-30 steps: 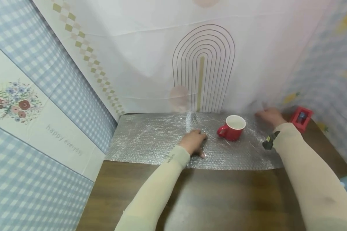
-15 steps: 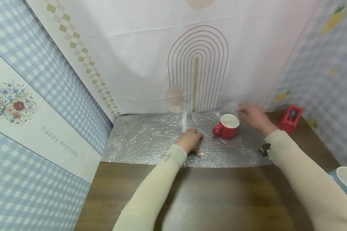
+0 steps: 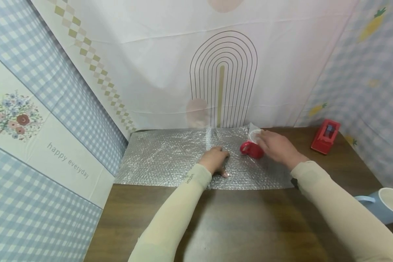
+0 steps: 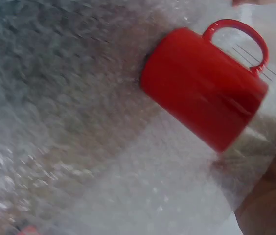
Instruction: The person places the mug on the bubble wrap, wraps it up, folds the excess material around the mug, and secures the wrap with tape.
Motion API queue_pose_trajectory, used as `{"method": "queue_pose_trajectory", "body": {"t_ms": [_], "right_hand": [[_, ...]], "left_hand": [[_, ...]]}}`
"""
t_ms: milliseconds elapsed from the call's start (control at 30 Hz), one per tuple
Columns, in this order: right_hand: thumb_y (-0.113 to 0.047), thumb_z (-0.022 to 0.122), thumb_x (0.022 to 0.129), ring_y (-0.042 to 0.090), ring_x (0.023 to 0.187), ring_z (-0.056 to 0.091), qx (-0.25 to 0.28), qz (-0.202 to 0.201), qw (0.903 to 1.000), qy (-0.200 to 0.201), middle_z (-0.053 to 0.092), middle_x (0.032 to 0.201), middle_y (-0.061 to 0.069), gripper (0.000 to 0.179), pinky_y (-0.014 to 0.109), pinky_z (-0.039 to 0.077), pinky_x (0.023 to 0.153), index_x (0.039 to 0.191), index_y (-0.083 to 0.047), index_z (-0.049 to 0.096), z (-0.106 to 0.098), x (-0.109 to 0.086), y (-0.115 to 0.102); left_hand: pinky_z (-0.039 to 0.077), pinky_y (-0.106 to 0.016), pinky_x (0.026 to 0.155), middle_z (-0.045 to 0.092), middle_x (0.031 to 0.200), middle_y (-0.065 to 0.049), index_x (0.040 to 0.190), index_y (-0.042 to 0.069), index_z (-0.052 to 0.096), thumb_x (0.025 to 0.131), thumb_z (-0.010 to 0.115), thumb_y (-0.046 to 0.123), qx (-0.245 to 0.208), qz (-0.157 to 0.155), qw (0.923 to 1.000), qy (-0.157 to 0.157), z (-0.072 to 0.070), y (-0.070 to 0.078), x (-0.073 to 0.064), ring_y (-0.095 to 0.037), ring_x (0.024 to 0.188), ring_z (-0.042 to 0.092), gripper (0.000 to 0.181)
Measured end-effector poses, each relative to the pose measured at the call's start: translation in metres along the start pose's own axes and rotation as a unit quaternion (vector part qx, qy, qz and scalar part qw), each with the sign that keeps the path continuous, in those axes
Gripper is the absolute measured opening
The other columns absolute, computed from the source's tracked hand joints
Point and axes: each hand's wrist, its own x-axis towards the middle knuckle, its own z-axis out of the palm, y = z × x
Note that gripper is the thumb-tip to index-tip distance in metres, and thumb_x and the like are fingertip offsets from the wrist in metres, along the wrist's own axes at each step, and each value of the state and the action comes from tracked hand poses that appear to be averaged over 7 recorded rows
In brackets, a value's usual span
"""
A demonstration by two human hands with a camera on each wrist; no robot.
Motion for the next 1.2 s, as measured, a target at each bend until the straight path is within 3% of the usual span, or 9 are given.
{"method": "queue_pose_trajectory", "body": {"t_ms": [167,267,367,433,567,667,800,1033,1200], "right_hand": [[-0.02,0.054,0.119,0.048,0.12,0.076,0.05,0.009,0.9987,-0.008,0.069,0.149,0.034,0.045,0.063,0.062,0.106,0.149,0.01,0.067,-0.016,0.007,0.011],[-0.011,0.069,0.11,0.031,0.097,0.07,0.086,0.014,0.9962,-0.008,0.074,0.144,0.031,0.037,0.045,0.063,0.083,0.143,0.005,0.074,-0.017,0.009,0.019],[-0.009,0.075,0.106,0.026,0.095,0.067,0.102,0.015,0.9947,0.004,0.074,0.145,0.031,0.043,0.038,0.06,0.079,0.147,0.003,0.072,-0.013,0.008,0.025],[-0.009,0.076,0.106,0.026,0.092,0.064,0.103,0.014,0.9945,0.014,0.074,0.145,0.031,0.046,0.037,0.057,0.077,0.15,0.003,0.07,-0.012,0.008,0.027],[-0.01,0.075,0.107,0.027,0.093,0.065,0.094,0.012,0.9953,0.019,0.074,0.146,0.031,0.046,0.04,0.058,0.081,0.152,0.001,0.069,-0.012,0.007,0.027],[-0.01,0.074,0.108,0.029,0.096,0.067,0.089,0.017,0.9958,0.014,0.072,0.148,0.031,0.047,0.043,0.059,0.084,0.153,0.0,0.068,-0.01,0.006,0.024],[-0.01,0.074,0.107,0.029,0.096,0.067,0.076,0.015,0.9969,0.016,0.072,0.148,0.03,0.046,0.043,0.059,0.083,0.152,0.0,0.069,-0.007,0.003,0.024],[-0.01,0.076,0.107,0.033,0.102,0.074,0.064,0.02,0.9975,0.022,0.072,0.147,0.03,0.045,0.055,0.063,0.089,0.15,0.001,0.07,-0.007,0.002,0.023],[-0.01,0.076,0.107,0.031,0.099,0.071,0.06,0.01,0.9977,0.028,0.071,0.15,0.028,0.044,0.051,0.061,0.086,0.149,0.001,0.071,-0.009,0.004,0.02]], "left_hand": [[0.056,-0.05,0.126,0.063,0.165,-0.012,0.154,0.027,0.068,0.068,0.105,0.054,0.007,-0.006,0.9999,-0.005,-0.022,0.014,-0.02,-0.033,0.151,0.062,0.098],[0.057,-0.048,0.125,0.064,0.164,-0.009,0.155,0.026,0.067,0.07,0.104,0.054,0.012,-0.012,0.9998,-0.006,-0.035,0.024,-0.034,-0.029,0.149,0.064,0.097],[0.055,-0.049,0.127,0.063,0.166,-0.01,0.157,0.024,0.065,0.075,0.104,0.05,0.0,-0.011,0.9999,-0.009,-0.045,0.03,-0.044,-0.03,0.151,0.063,0.094],[0.054,-0.048,0.129,0.063,0.166,-0.009,0.16,0.022,0.063,0.076,0.103,0.054,-0.035,0.0,0.9993,-0.011,-0.041,0.019,-0.033,-0.03,0.152,0.063,0.099],[0.045,-0.048,0.137,0.058,0.172,-0.011,0.164,0.014,0.059,0.098,0.089,0.047,-0.117,0.029,0.9927,-0.002,-0.047,-0.005,-0.023,-0.031,0.16,0.056,0.08],[0.045,-0.05,0.136,0.057,0.173,-0.009,0.157,0.015,0.067,0.106,0.078,0.018,-0.127,0.032,0.9913,0.011,-0.065,-0.013,-0.041,-0.031,0.161,0.055,0.052],[0.053,-0.051,0.129,0.062,0.169,-0.007,0.147,0.02,0.075,0.092,0.079,-0.009,-0.059,0.036,0.9972,-0.031,-0.083,-0.01,-0.079,-0.033,0.154,0.062,0.061],[0.062,-0.053,0.117,0.061,0.167,-0.009,0.147,0.03,0.073,0.073,0.107,0.021,0.012,0.069,0.9949,-0.072,-0.075,-0.001,-0.102,-0.035,0.144,0.067,0.082],[0.053,-0.066,0.126,0.052,0.175,-0.012,0.146,0.033,0.074,0.073,0.108,0.034,0.013,0.069,0.9948,-0.074,-0.068,0.0,-0.106,-0.043,0.158,0.056,0.081]]}}
